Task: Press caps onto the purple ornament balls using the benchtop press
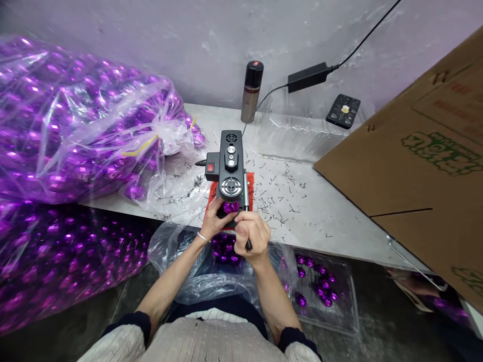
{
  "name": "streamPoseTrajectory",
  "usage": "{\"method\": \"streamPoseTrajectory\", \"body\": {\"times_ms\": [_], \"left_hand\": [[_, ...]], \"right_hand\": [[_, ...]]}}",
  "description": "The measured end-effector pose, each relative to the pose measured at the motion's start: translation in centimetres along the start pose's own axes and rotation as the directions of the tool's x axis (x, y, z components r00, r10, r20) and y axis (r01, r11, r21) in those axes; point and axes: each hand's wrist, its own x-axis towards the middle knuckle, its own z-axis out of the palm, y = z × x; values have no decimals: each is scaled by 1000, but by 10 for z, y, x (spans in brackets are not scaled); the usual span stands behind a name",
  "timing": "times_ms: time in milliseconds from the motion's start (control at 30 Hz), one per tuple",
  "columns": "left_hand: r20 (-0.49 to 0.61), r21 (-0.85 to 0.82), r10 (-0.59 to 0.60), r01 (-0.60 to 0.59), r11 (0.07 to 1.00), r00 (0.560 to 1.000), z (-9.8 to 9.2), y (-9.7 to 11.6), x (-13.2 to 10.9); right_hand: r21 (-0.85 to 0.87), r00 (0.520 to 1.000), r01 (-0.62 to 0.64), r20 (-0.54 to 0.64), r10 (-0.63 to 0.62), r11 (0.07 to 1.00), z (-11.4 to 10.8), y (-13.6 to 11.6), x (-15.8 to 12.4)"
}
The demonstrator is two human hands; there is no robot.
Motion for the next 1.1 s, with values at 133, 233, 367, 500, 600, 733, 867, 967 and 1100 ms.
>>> {"method": "streamPoseTrajectory", "body": {"times_ms": [133, 233, 367, 500, 600, 733, 867, 967, 1100], "left_hand": [[-6, -8, 11, -11, 1000, 1000, 0, -1, 0], [-10, -11, 11, -11, 1000, 1000, 2, -2, -1], [-29, -26, 18, -19, 999, 999, 4, -3, -2], [-35, -30, 21, -22, 999, 999, 4, -4, -2], [-41, -26, 27, -28, 999, 999, 4, -4, -1], [-47, -27, 39, -40, 999, 998, 4, -5, 0], [-47, -28, 33, -35, 999, 998, 5, -5, 0], [-37, -32, 29, -31, 999, 999, 6, -6, 0], [-37, -49, 23, -25, 999, 999, 5, -6, 4]], "right_hand": [[35, 999, 26, -28, -25, 999, 7, 9, -15], [53, 998, 33, -59, -30, 998, 11, 14, -22], [50, 994, 44, -97, -39, 998, 15, 18, -28], [64, 993, 32, -113, -25, 997, 17, 22, -33], [108, 994, 33, -106, -22, 994, 19, 24, -35], [139, 994, 32, -112, -17, 990, 22, 26, -37], [99, 993, 50, -113, -39, 994, 26, 29, -40], [100, 993, 93, -87, -84, 991, 27, 29, -38], [85, 990, 53, -139, -41, 995, 18, 15, -14]]}}
